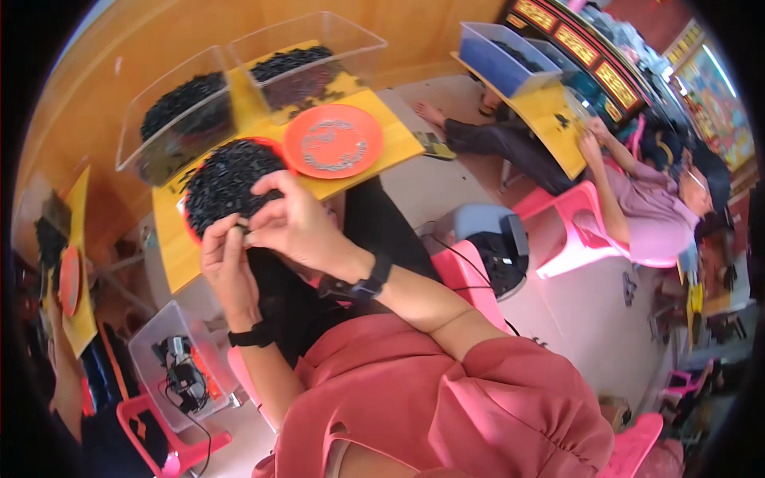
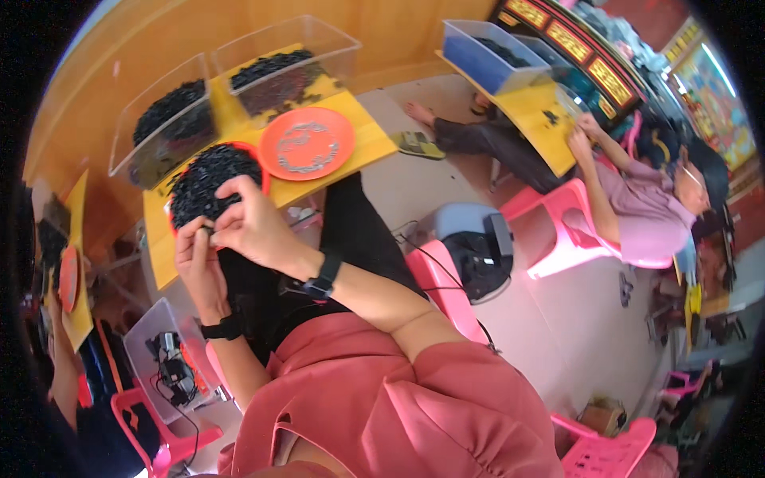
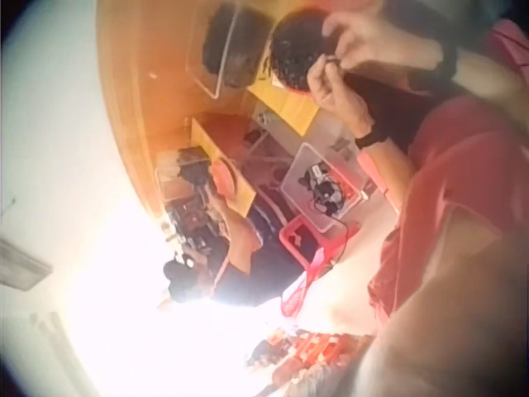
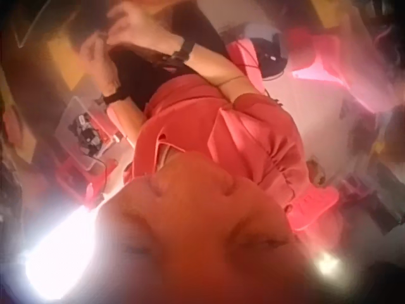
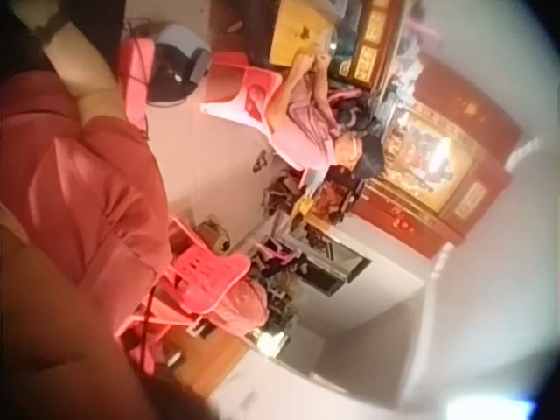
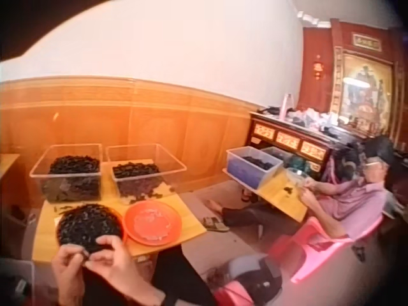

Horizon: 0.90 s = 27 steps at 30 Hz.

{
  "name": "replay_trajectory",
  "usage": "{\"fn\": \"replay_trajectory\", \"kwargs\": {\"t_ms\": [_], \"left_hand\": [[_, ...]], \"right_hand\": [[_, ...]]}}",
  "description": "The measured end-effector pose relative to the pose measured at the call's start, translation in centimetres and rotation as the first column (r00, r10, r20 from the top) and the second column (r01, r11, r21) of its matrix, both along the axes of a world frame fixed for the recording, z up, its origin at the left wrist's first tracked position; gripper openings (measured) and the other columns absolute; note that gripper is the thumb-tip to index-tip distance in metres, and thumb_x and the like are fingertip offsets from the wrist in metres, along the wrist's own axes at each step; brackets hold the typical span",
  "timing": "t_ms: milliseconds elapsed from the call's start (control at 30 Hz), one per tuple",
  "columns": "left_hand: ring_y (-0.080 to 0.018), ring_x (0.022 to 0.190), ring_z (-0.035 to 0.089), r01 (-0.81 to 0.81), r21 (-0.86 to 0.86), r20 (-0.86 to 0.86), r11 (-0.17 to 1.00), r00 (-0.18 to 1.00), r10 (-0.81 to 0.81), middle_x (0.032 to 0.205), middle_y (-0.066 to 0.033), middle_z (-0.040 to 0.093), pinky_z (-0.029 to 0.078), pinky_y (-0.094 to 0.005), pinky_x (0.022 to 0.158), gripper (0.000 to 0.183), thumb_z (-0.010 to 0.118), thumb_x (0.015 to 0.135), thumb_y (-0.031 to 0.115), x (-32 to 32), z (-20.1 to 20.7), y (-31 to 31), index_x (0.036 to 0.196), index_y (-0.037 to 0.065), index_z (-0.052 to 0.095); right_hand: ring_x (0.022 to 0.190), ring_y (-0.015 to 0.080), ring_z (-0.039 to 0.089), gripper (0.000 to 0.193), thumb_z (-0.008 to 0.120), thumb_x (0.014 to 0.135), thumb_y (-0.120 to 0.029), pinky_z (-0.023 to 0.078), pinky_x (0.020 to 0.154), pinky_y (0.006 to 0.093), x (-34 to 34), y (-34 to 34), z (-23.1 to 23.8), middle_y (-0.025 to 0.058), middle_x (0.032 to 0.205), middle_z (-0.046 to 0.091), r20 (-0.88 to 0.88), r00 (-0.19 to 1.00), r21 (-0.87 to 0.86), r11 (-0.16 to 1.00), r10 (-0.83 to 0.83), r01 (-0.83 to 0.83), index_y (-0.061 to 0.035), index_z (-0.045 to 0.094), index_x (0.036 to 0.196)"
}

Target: The person scoops plastic components from a storage bin into a plate, then repeatedly picks metal pins and plastic parts from the plates to assemble them together by hand.

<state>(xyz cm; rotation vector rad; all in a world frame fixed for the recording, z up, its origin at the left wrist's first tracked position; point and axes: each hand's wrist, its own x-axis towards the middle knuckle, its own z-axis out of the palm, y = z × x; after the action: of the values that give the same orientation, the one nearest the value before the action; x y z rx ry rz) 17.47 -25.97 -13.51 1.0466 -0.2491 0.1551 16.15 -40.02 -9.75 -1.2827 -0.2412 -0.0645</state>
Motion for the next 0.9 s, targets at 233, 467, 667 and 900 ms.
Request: {"fn": "replay_trajectory", "kwargs": {"t_ms": [233, 467, 667, 900], "left_hand": [[-0.0135, 0.09, 0.056, 0.052, -0.169, -0.015, 0.984, 0.998, -0.055, 0.099, -0.0077, 0.058, 0.047, -0.0262, 0.083, 0.017, 0.052, 0.091, 0.002, 0.8, -1.5, 0.1, 0.107, 0.001, 0.057], [-0.0138, 0.085, 0.057, 0.02, -0.138, 0.011, 0.99, 1.0, -0.019, 0.096, -0.0084, 0.061, 0.046, -0.0245, 0.077, 0.015, 0.053, 0.091, 0.003, 0.8, -1.7, -0.6, 0.103, -0.001, 0.06], [-0.01, 0.087, 0.059, -0.074, -0.019, 0.11, 0.997, 0.991, 0.076, 0.093, -0.0051, 0.064, 0.045, -0.0215, 0.079, 0.017, 0.057, 0.087, -0.001, -0.1, -0.1, -0.9, 0.103, -0.001, 0.062], [-0.0101, 0.086, 0.059, 0.096, -0.241, -0.008, 0.966, 0.995, -0.1, 0.097, -0.0052, 0.064, 0.047, -0.0207, 0.075, 0.023, 0.058, 0.088, 0.004, 0.5, -1.2, -0.4, 0.111, 0.001, 0.057]], "right_hand": [[0.072, 0.0089, 0.059, 0.041, 0.067, 0.076, -0.003, 0.047, 0.066, 0.0225, -0.5, 0.5, 0.3, 0.006, 0.079, 0.062, 0.132, 0.988, -0.174, 0.979, -0.082, 0.104, -0.0044, 0.042, 0.108], [0.074, 0.0131, 0.062, 0.043, 0.066, 0.075, 0.0, 0.051, 0.068, 0.0248, 0.2, 0.6, -1.1, 0.01, 0.082, 0.062, -0.015, 0.999, 0.127, 0.991, -0.036, 0.038, -0.0017, 0.041, 0.11], [0.071, 0.0081, 0.06, 0.038, 0.063, 0.08, 0.0, 0.048, 0.064, 0.0209, -0.4, 1.6, -1.2, 0.0081, 0.079, 0.064, 0.229, 0.953, -0.128, 0.964, -0.198, 0.231, -0.0026, 0.041, 0.111], [0.07, 0.0095, 0.062, 0.035, 0.065, 0.079, 0.002, 0.048, 0.062, 0.0218, 0.4, 0.3, -0.4, 0.009, 0.082, 0.064, 0.348, 0.937, -0.398, 0.899, -0.037, 0.183, -0.0027, 0.051, 0.11]]}}
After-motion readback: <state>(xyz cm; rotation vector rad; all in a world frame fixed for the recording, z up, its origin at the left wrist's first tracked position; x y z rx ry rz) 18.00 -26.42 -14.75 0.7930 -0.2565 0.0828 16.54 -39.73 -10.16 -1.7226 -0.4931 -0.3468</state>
